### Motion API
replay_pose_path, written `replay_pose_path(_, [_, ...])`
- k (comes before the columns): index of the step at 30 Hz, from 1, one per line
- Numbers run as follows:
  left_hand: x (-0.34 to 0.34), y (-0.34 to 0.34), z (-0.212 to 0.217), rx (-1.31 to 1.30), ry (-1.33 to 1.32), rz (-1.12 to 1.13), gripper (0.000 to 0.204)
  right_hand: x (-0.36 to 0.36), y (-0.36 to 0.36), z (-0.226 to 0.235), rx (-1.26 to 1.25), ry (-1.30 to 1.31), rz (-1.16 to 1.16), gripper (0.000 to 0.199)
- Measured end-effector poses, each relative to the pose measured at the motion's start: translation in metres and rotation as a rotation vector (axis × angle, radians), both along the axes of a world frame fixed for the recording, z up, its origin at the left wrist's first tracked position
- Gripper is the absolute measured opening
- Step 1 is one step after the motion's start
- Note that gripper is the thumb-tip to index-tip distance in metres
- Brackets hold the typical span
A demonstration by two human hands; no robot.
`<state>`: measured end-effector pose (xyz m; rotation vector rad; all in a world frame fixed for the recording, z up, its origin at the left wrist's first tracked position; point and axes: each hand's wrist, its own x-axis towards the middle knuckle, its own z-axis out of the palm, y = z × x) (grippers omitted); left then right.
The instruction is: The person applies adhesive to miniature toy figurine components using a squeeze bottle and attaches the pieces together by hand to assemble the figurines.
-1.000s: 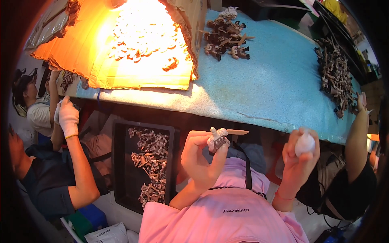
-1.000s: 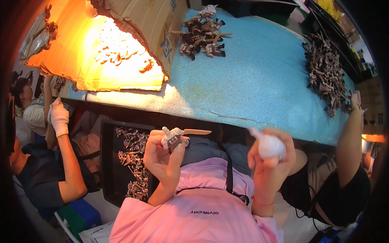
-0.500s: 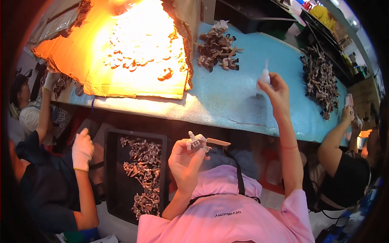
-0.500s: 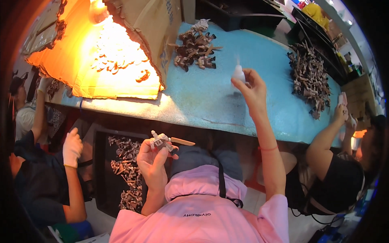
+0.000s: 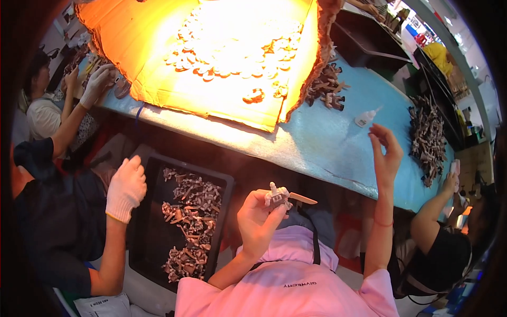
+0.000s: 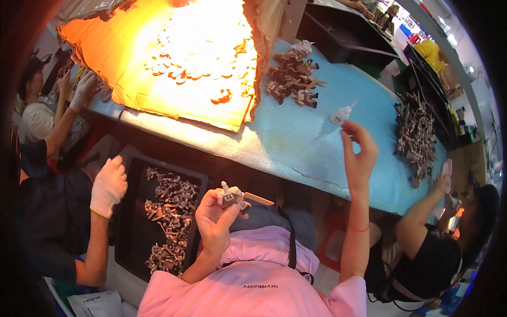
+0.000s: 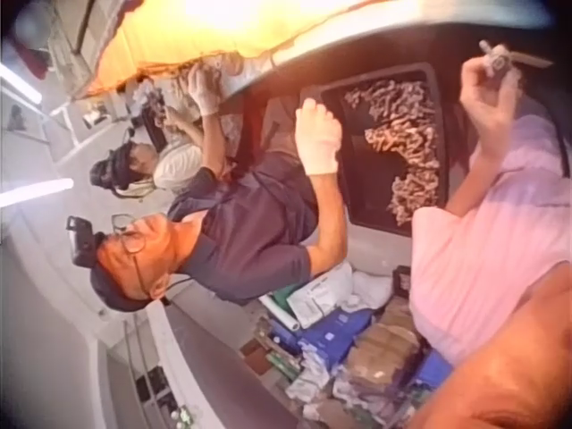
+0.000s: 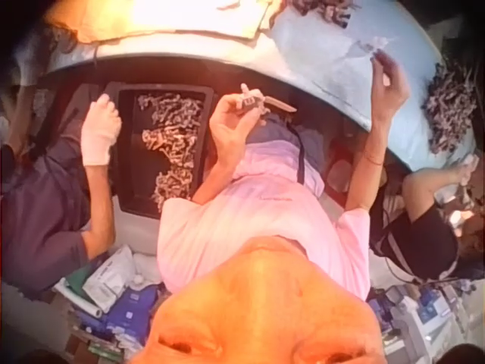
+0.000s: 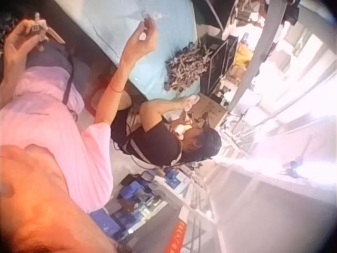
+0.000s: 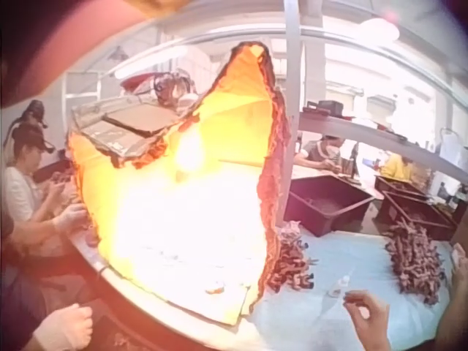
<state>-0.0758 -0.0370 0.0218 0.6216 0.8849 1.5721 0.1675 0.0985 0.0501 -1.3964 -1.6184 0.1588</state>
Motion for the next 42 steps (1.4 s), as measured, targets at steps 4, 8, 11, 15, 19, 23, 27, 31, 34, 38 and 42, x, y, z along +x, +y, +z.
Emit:
replay_pose_path(4, [-0.011,-0.003,-0.004,0.026,-0.001,0.024,0.016,-0.069,-0.017,0.038,0.067,-0.266,0.417,0.024])
replay_pose_path(8, [-0.022,-0.009,-0.009,0.032,-0.013,0.077,0.019,-0.132,0.001,0.037,0.058,-0.387,0.601,0.018])
replay_pose_path(11, [-0.03,-0.015,-0.01,0.042,-0.022,0.119,0.02,-0.16,0.028,0.03,-0.006,-0.581,0.636,0.015])
replay_pose_path(15, [-0.039,-0.021,-0.012,0.038,-0.042,0.137,0.021,-0.183,0.062,0.015,0.061,-0.786,0.557,0.013])
replay_pose_path(19, [-0.045,-0.023,-0.015,0.037,-0.048,0.14,0.021,-0.206,0.082,-0.016,0.106,-0.792,0.482,0.009])
replay_pose_path(23, [-0.048,-0.023,-0.018,0.039,-0.022,0.134,0.021,-0.215,0.09,-0.024,-0.036,-0.929,0.384,0.009])
replay_pose_path(27, [-0.05,-0.023,-0.014,0.004,0.005,0.122,0.02,-0.212,0.1,-0.033,0.146,-0.809,0.445,0.011])
replay_pose_path(31, [-0.051,-0.021,-0.015,0.028,-0.069,0.126,0.017,-0.218,0.104,-0.032,0.096,-0.79,0.419,0.011])
replay_pose_path(34, [-0.05,-0.019,-0.015,-0.006,-0.036,0.101,0.018,-0.226,0.131,-0.027,0.207,-0.666,0.372,0.006])
replay_pose_path(38, [-0.048,-0.018,-0.014,0.022,-0.014,0.049,0.019,-0.228,0.16,-0.035,0.37,-0.786,0.154,0.015])
replay_pose_path(42, [-0.054,-0.024,-0.014,0.057,-0.043,0.063,0.02,-0.232,0.162,-0.037,0.333,-0.777,0.157,0.013])
